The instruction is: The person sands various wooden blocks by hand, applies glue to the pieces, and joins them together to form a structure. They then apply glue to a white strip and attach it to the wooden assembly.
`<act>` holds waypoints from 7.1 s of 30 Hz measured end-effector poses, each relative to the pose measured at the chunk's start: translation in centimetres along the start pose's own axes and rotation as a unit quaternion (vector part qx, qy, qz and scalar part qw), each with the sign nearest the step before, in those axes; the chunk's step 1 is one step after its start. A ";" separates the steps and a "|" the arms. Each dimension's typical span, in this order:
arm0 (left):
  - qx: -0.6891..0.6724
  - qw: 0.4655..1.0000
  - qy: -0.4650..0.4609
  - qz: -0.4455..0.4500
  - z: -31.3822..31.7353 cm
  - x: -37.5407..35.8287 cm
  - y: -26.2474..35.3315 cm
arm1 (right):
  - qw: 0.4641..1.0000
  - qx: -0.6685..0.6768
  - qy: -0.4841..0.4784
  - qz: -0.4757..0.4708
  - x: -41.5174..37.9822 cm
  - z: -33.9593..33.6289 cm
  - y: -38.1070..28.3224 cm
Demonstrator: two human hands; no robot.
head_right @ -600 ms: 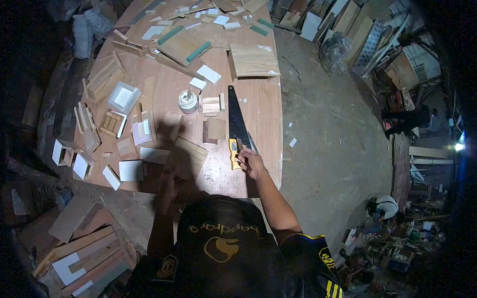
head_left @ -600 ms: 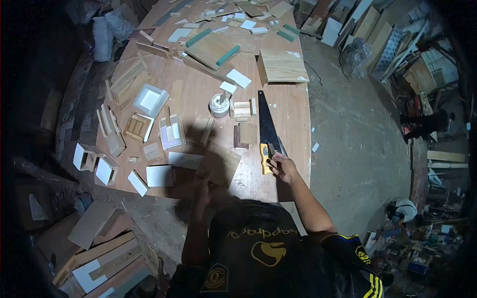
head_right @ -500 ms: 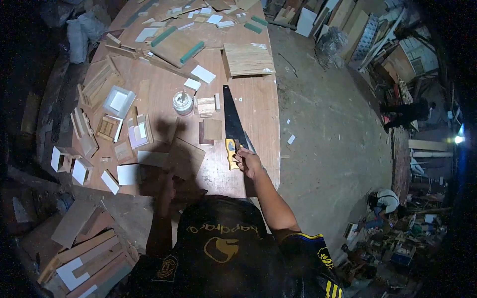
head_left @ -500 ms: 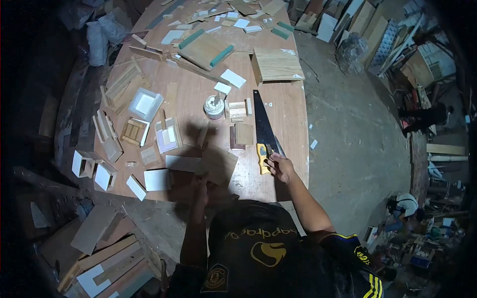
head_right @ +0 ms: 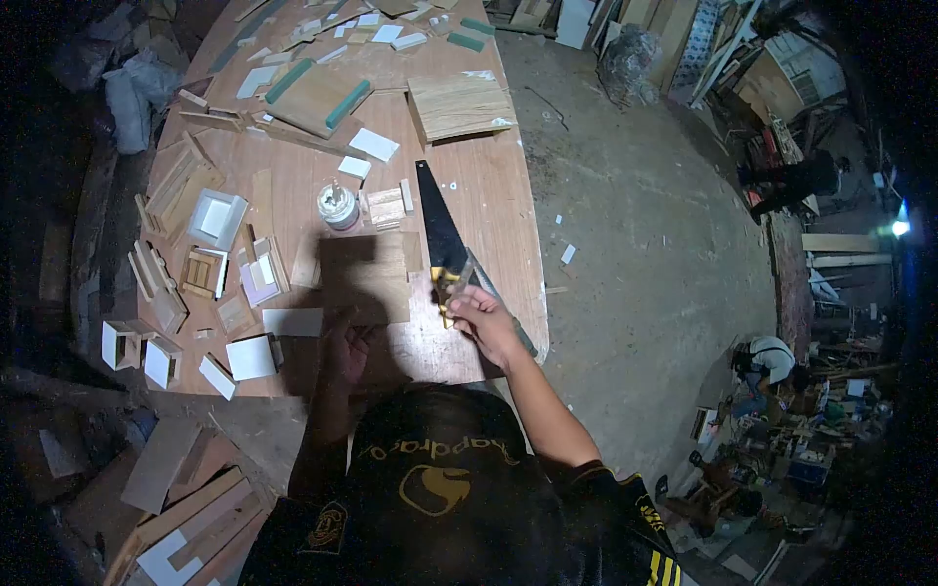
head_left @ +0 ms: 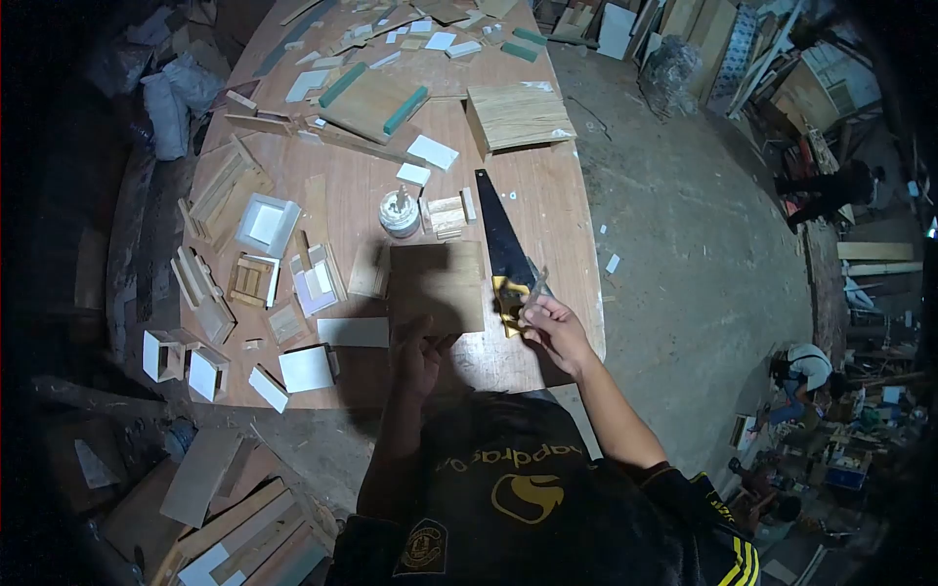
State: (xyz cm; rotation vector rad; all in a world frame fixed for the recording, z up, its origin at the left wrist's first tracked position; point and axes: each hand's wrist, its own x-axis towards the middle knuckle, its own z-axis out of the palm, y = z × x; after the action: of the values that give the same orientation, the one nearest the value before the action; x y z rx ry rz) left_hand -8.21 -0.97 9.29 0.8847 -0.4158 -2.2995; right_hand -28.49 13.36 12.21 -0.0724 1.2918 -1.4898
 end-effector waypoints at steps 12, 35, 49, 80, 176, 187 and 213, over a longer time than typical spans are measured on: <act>0.062 0.995 -0.077 0.035 6.1 -1.6 1.2 | 0.941 -0.257 -0.012 -0.221 -4.1 3.9 -3.1; 0.295 0.939 0.172 -0.037 -10.0 -1.3 0.0 | 0.890 -0.392 0.194 -0.128 14.1 -7.9 5.6; 0.460 0.885 -0.037 -0.056 -4.0 0.3 -4.5 | 0.970 -0.159 -0.114 0.145 0.6 -6.1 3.7; 0.349 0.923 0.137 -0.079 -1.8 -4.5 -9.5 | 0.994 -0.082 0.010 -0.073 8.2 -13.2 -5.0; 0.481 0.861 0.141 0.087 2.5 -9.1 -13.4 | 0.942 -0.165 -0.189 0.223 3.6 -15.2 3.0; 0.424 0.887 0.146 0.110 -2.5 -8.9 -8.0 | 0.919 -0.342 -0.195 -0.024 4.9 -10.2 -0.2; 0.360 0.911 0.190 0.065 -20.6 -8.2 15.1 | 0.879 -0.470 0.076 0.029 17.8 13.7 6.4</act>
State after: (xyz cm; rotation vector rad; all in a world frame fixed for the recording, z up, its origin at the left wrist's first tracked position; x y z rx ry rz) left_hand 17.41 -8.22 5.69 1.5641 -1.1411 -1.7787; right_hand -22.44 -7.23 3.05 -0.5509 2.0273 -0.7000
